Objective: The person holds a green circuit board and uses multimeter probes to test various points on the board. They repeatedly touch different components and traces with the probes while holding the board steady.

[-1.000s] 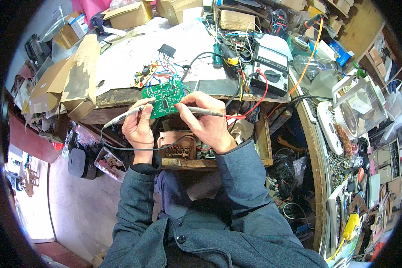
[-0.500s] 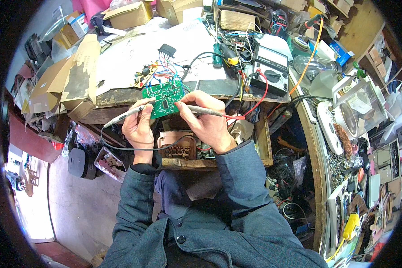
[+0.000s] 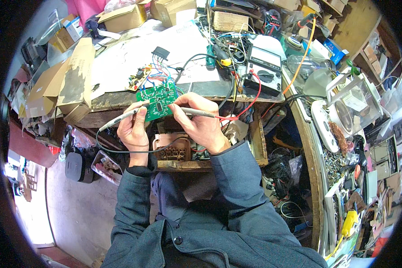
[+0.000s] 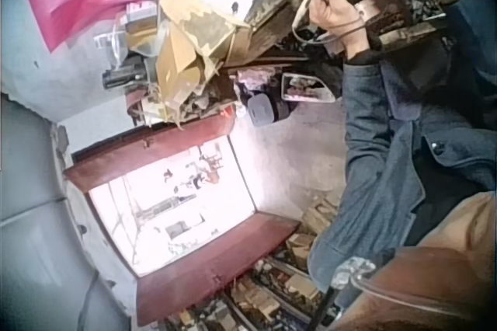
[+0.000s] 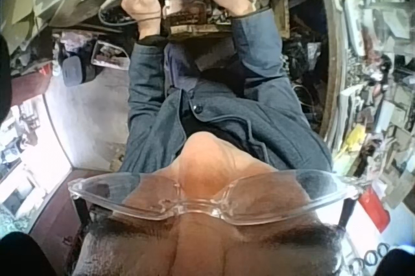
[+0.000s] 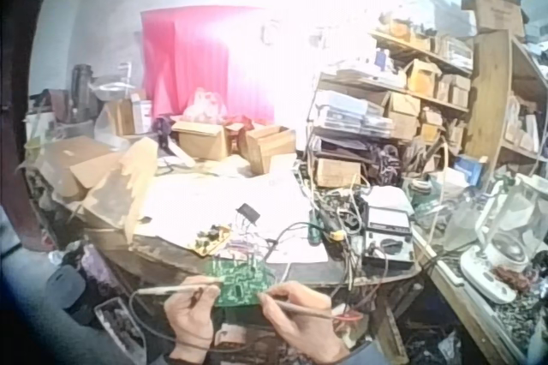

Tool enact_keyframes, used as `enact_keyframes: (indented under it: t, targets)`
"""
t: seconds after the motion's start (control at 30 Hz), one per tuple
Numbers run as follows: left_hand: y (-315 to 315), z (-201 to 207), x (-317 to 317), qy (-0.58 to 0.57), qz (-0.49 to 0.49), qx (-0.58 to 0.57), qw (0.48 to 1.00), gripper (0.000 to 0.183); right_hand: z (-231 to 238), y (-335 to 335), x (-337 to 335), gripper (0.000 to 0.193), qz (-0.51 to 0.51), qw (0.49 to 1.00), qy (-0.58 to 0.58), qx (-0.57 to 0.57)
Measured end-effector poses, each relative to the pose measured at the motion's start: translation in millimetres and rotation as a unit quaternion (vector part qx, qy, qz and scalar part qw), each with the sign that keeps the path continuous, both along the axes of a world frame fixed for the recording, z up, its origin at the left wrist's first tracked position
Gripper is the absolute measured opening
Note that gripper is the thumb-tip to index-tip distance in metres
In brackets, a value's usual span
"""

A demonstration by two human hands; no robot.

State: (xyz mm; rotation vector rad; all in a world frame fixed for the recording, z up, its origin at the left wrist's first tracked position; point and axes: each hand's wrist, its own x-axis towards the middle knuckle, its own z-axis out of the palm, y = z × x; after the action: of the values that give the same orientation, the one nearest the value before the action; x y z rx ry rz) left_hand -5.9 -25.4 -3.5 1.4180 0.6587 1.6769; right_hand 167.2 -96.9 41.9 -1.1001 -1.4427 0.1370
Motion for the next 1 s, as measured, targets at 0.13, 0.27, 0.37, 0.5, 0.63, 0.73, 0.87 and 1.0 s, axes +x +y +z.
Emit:
enact_keyframes:
  t: [0.13, 0.27, 0.37, 0.5, 0.63, 0.73, 0.87, 1.0]
  targets:
    - [0.1, -1.1, 0.5, 0.001, 0.009, 0.009, 1.000, 0.020, 0.1, -0.7, -0.6, 0.009, 0.006, 1.000, 0.017, -0.016]
    - [-0.9, 1.1, 0.6, 0.009, 0.010, 0.007, 1.000, 0.020, -3.1, 0.7, 0.4, 0.009, 0.010, 0.999, 0.031, -0.025]
    - [-0.5, 0.1, 0.2, 0.002, 0.009, 0.007, 1.000, 0.020, -1.9, 0.6, 0.0, 0.009, 0.014, 0.999, 0.029, -0.027]
    - [-1.0, 1.1, 0.0, 0.016, 0.012, 0.000, 1.000, 0.020, 1.3, -3.0, 0.7, 0.009, 0.021, 0.998, 0.042, -0.043]
    - [0.6, -1.3, 1.4, -0.017, 0.001, 0.013, 1.000, 0.019, 1.8, -3.8, 0.1, 0.010, 0.022, 0.997, 0.063, -0.042]
    - [-0.8, 0.6, -0.2, 0.014, 0.013, 0.001, 1.000, 0.019, 2.0, -2.9, 2.0, 0.012, 0.010, 0.999, 0.036, -0.031]
    - [-1.8, 1.7, 1.4, -0.009, 0.004, 0.001, 1.000, 0.019, 3.9, -2.9, 3.1, 0.014, 0.018, 0.999, 0.010, -0.025]
    - [0.4, -0.2, 0.6, 0.003, 0.009, 0.010, 1.000, 0.019, 0.2, -0.8, 2.4, 0.016, 0.033, 0.999, 0.019, -0.030]
